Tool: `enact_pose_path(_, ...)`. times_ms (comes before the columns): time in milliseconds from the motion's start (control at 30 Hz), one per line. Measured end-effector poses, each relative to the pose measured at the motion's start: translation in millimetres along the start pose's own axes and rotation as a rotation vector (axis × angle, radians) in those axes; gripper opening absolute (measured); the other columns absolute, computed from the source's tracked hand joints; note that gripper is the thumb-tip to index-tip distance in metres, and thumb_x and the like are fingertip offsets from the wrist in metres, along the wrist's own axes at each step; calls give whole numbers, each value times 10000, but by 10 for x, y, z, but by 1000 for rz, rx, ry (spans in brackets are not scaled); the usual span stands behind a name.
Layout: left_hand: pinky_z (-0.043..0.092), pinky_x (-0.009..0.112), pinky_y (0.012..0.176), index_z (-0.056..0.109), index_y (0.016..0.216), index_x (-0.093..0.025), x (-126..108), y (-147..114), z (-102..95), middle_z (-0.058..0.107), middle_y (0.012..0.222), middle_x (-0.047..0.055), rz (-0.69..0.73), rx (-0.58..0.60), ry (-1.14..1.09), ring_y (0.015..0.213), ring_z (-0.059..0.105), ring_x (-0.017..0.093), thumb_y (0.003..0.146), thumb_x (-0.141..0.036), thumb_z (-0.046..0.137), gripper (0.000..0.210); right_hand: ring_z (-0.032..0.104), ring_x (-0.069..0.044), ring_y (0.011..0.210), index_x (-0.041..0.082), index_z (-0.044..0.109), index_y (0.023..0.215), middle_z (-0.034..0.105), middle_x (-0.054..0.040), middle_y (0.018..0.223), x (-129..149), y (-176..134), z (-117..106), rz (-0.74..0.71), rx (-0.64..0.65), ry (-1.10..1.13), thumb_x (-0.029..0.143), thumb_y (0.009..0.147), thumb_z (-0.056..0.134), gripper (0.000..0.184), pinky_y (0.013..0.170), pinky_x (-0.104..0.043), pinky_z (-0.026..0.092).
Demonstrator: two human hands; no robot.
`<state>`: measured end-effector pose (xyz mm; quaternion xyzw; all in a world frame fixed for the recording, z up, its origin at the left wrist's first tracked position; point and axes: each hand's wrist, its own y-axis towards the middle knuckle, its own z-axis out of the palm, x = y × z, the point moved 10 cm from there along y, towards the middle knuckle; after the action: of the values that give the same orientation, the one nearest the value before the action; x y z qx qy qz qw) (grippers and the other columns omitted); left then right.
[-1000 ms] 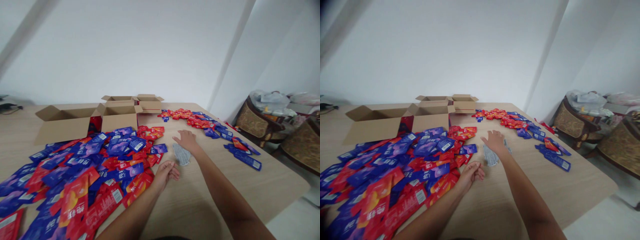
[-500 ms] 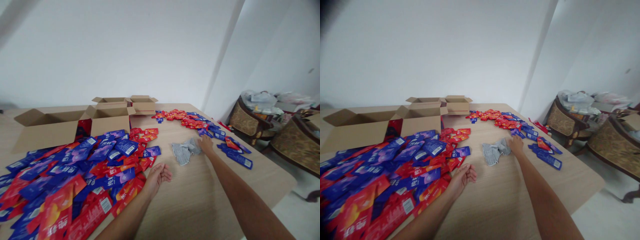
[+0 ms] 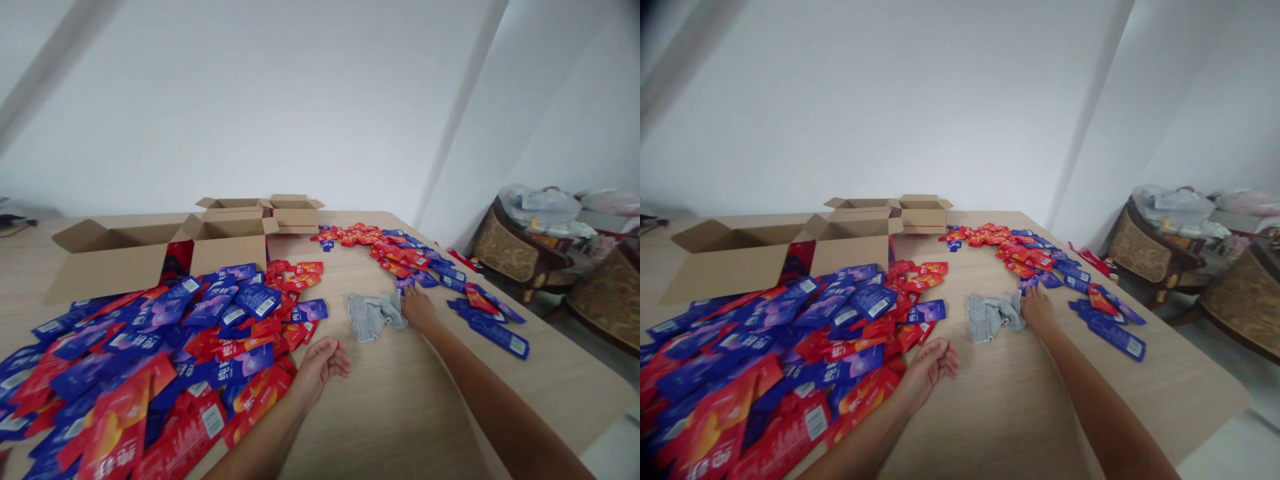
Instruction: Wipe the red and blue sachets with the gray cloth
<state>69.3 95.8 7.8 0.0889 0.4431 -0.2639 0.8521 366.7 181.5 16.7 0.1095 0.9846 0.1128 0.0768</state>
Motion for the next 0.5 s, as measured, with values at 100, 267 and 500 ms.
enact_pose_path(100, 488, 251, 551, 613, 826, -105, 15, 15, -11, 687, 711, 103, -4, 9, -16, 575, 630, 152, 784, -393, 637, 292, 511, -299, 1130, 76, 552, 1155, 560, -241, 1180, 38, -273, -129, 28, -8, 45, 300, 901, 364, 387, 891, -380, 398)
enact_pose_path(267, 503, 250, 581, 626, 855, -93, -8, 31, -45, 694, 747, 111, 13, 11, -65, 607, 643, 153, 791, -353, 638, 268, 494, -373, 1134, 26, 517, 1166, 558, -284, 1132, -289, -305, -314, 296, -46, 271, 417, 796, 562, 541, 934, -438, 356)
enact_pose_path(500, 504, 338, 822, 623, 929, -73, 20, 35, -124, 698, 933, 165, -25, -50, -188, 851, 672, 220, 833, -266, 586, 218, 583, -285, 1064, 74, 370, 1334, 571, -221, 1201, -390, -220, -344, 532, -9, 680, 355, 833, 459, 581, 851, -366, 442)
